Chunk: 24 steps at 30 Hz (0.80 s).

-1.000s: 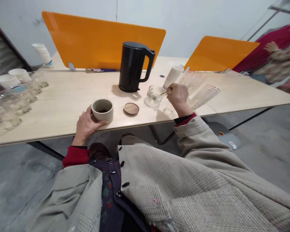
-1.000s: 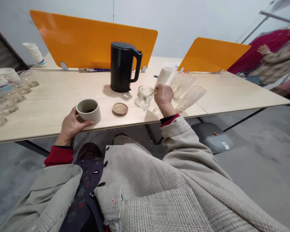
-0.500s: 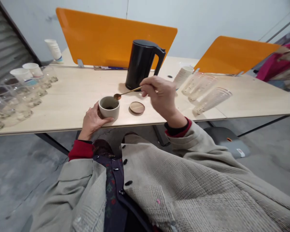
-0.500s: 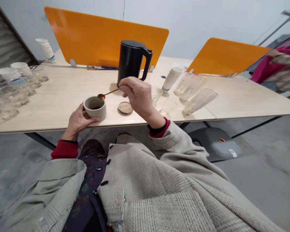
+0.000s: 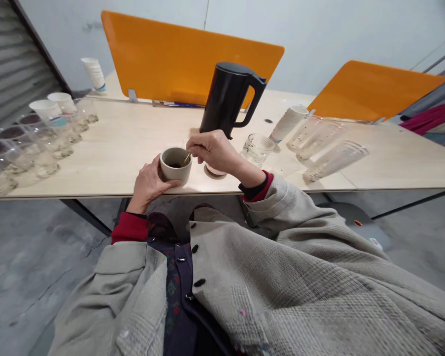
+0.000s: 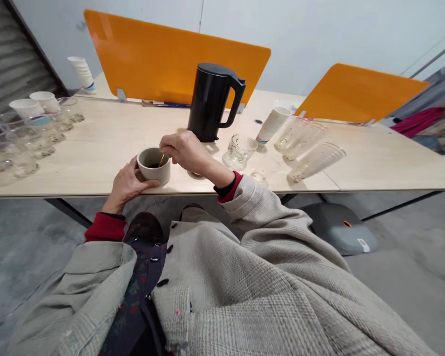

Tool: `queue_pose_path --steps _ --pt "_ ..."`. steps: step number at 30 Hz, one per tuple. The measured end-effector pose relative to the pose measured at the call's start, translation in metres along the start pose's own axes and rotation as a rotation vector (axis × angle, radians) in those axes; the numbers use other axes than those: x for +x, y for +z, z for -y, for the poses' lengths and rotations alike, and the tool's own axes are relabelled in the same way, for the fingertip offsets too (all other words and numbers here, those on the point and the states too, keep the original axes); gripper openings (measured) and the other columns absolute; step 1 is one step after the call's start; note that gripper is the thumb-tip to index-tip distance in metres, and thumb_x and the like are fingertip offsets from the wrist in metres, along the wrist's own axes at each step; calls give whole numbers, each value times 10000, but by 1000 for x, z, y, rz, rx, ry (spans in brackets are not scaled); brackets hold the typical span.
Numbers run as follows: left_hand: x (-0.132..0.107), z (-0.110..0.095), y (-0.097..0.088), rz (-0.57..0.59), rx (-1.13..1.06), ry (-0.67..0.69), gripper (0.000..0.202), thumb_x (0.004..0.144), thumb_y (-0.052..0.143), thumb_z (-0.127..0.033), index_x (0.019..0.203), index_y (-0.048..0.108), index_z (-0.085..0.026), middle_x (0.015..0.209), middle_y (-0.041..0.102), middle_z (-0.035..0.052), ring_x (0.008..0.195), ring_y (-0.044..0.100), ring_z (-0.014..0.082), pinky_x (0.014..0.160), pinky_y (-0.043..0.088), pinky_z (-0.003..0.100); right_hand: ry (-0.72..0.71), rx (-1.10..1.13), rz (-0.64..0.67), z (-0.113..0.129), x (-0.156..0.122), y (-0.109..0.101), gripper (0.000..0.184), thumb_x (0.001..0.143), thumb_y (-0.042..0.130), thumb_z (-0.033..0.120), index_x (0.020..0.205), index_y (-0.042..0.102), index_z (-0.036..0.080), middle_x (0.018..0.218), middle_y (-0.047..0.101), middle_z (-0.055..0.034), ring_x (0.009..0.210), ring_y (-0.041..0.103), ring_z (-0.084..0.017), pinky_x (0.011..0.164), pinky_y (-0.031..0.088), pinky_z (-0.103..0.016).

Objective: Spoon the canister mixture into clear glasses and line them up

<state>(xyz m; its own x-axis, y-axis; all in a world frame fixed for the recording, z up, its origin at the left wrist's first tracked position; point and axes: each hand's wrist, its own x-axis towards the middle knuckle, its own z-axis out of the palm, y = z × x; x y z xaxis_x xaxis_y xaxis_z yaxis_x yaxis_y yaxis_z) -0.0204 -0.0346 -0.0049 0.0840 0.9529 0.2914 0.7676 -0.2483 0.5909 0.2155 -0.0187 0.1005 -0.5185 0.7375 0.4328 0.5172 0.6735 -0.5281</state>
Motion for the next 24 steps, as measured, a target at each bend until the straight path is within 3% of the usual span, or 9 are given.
queue_pose_path --steps 7,13,17,19,24 --pt "0 -2 -1 0 -12 21 1104 679 944 -605 1620 510 -222 1526 700 157 1386 667 418 1169 527 496 170 254 -270 -21 2 -14 230 965 747 356 821 685 188 647 649 37 525 622 -86 508 480 -200" --pt "0 1 0 -11 -20 24 1089 682 945 -618 1612 519 -244 1506 717 143 1376 675 411 1153 539 494 152 289 -514 -30 7 -27 312 984 746 501 861 651 230 676 619 46 561 643 -92 505 509 -195" --pt "0 2 2 -18 -27 26 1087 679 953 -595 1612 518 -245 1519 710 143 1384 669 408 1167 529 499 93 213 -613 -26 5 -21 310 1045 656 537 935 677 248 767 632 17 673 690 -124 601 559 -239" --pt "1 3 2 -14 -29 27 1087 684 952 -590 1615 516 -235 1515 712 148 1385 669 409 1168 528 500 70 142 -619 -24 4 -11 310 1087 583 518 978 695 250 866 667 -10 737 705 -140 689 582 -278" --pt "2 3 1 -2 -20 34 1096 695 940 -606 1621 505 -215 1522 705 158 1397 668 406 1160 533 496 26 -79 -434 -35 10 17 367 1119 516 466 928 709 219 929 696 -32 735 658 -142 766 553 -309"
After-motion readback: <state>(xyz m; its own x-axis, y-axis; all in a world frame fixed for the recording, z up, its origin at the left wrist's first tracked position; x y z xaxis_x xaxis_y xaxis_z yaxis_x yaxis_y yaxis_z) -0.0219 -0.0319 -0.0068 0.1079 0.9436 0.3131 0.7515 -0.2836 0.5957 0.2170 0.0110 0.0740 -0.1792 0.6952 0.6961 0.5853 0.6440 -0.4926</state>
